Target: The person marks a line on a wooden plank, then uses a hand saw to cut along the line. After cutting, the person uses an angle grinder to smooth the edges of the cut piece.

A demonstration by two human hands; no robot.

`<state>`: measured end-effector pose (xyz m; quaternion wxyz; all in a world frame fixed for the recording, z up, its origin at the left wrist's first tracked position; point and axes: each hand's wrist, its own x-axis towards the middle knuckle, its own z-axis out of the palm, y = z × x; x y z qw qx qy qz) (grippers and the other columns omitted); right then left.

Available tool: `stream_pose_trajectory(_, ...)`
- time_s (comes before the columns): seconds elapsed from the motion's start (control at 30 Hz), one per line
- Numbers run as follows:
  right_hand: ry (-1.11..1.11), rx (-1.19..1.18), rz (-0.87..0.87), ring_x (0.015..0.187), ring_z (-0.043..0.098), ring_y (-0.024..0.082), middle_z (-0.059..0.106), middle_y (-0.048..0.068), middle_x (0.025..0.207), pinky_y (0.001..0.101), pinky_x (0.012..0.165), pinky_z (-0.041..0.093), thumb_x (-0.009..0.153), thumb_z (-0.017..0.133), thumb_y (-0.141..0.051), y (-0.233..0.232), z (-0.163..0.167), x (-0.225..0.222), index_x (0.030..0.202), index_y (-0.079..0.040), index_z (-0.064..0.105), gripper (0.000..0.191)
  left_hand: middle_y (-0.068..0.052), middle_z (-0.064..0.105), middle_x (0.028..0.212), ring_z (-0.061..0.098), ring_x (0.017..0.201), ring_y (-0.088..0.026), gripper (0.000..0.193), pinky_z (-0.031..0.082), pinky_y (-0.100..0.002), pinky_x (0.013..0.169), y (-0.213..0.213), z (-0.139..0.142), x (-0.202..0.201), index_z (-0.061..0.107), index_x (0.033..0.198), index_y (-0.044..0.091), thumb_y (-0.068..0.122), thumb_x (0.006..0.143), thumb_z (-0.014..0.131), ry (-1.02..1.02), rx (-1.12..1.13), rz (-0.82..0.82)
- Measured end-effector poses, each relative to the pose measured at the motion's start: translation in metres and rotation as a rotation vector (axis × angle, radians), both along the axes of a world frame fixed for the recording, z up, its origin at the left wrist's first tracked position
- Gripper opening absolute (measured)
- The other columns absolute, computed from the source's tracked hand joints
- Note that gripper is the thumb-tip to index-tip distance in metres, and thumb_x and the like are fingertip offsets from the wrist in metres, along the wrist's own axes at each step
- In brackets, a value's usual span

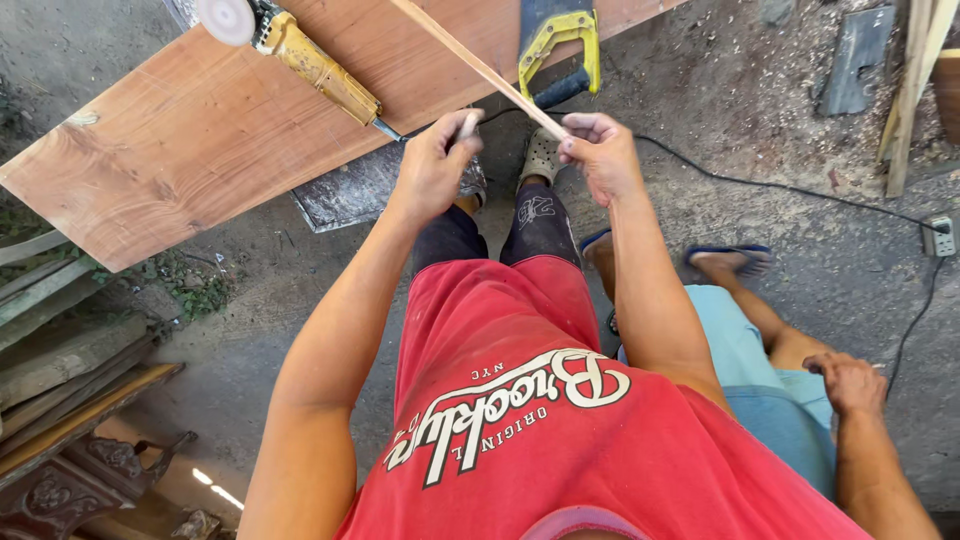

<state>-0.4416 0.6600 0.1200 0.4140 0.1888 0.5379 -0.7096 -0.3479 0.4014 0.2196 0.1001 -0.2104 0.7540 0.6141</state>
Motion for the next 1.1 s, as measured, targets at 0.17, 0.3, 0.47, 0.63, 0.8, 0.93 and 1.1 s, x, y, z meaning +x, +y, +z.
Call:
stream_pose_trajectory(0.17,0.717,0.081,-0.268,0.089,0.069,0.019,0.068,0.010,0.106,0.0336,0.083,0.062,0.098,0.074,0.008,0.015,0.098,-0.034,0.117,0.001,0.062,0.025,-0.010,0.072,0.116,0.072,0.098,-0.018,0.033,0.062,-0.035,0.090,0.003,0.038,-0.027,0.057,0.136,0.004,0.005,0.104,0.058,-0.066,0.960,0.267)
stream_pose_trajectory(0.3,0.966,0.013,-0.462,0.081,0.066,0.020,0.065,0.012,0.106,0.0322,0.070,0.057,0.100,0.075,0.001,0.008,0.212,-0.069,0.125,-0.001,0.055,0.032,-0.008,0.070,0.117,0.072,0.104,-0.020,0.035,0.061,-0.037,0.097,-0.017,0.099,-0.034,0.058,0.140,0.000,0.004,0.105,0.063,0.118,1.089,0.219)
stream_pose_trajectory(0.47,1.351,-0.090,-0.297,0.077,0.055,0.015,0.064,0.012,0.106,0.0246,0.065,0.044,0.105,0.080,-0.007,-0.046,0.339,-0.085,0.139,-0.003,0.051,0.045,-0.007,0.073,0.118,0.071,0.110,-0.015,0.034,0.060,-0.032,0.099,-0.053,0.185,-0.043,0.062,0.136,-0.001,0.001,0.103,0.069,0.346,0.770,0.070)
stream_pose_trajectory(0.63,1.431,-0.093,-0.007,0.088,0.064,0.015,0.071,0.012,0.108,0.0240,0.075,0.050,0.107,0.080,-0.011,-0.109,0.418,-0.059,0.142,-0.005,0.046,0.049,-0.005,0.072,0.120,0.069,0.108,-0.010,0.030,0.058,-0.027,0.099,-0.074,0.256,-0.048,0.063,0.138,-0.001,0.000,0.109,0.069,0.698,0.646,0.015)
stream_pose_trajectory(0.8,1.338,-0.109,0.197,0.093,0.070,0.018,0.073,0.014,0.109,0.0255,0.082,0.057,0.111,0.078,-0.007,-0.157,0.459,-0.037,0.131,0.001,0.054,0.031,-0.006,0.075,0.119,0.072,0.109,-0.012,0.027,0.062,-0.030,0.098,-0.083,0.295,-0.050,0.063,0.135,0.000,0.002,0.109,0.070,0.808,0.533,0.024)
stream_pose_trajectory(0.93,1.334,-0.134,0.161,0.078,0.069,0.020,0.071,0.015,0.094,0.0283,0.071,0.058,0.107,0.077,0.000,-0.187,0.462,-0.034,0.111,0.004,0.062,0.017,-0.006,0.076,0.112,0.074,0.103,-0.011,0.026,0.064,-0.029,0.091,-0.083,0.298,-0.047,0.064,0.130,0.001,0.007,0.106,0.072,0.820,0.487,0.069)
stream_pose_trajectory(1.1,1.144,-0.305,0.178,0.078,0.072,0.020,0.072,0.014,0.092,0.0333,0.074,0.063,0.108,0.073,0.006,-0.208,0.445,-0.017,0.104,0.005,0.066,0.007,-0.007,0.077,0.112,0.074,0.100,-0.013,0.022,0.065,-0.031,0.088,-0.092,0.273,-0.034,0.069,0.124,0.000,0.012,0.106,0.071,0.778,0.599,0.183)
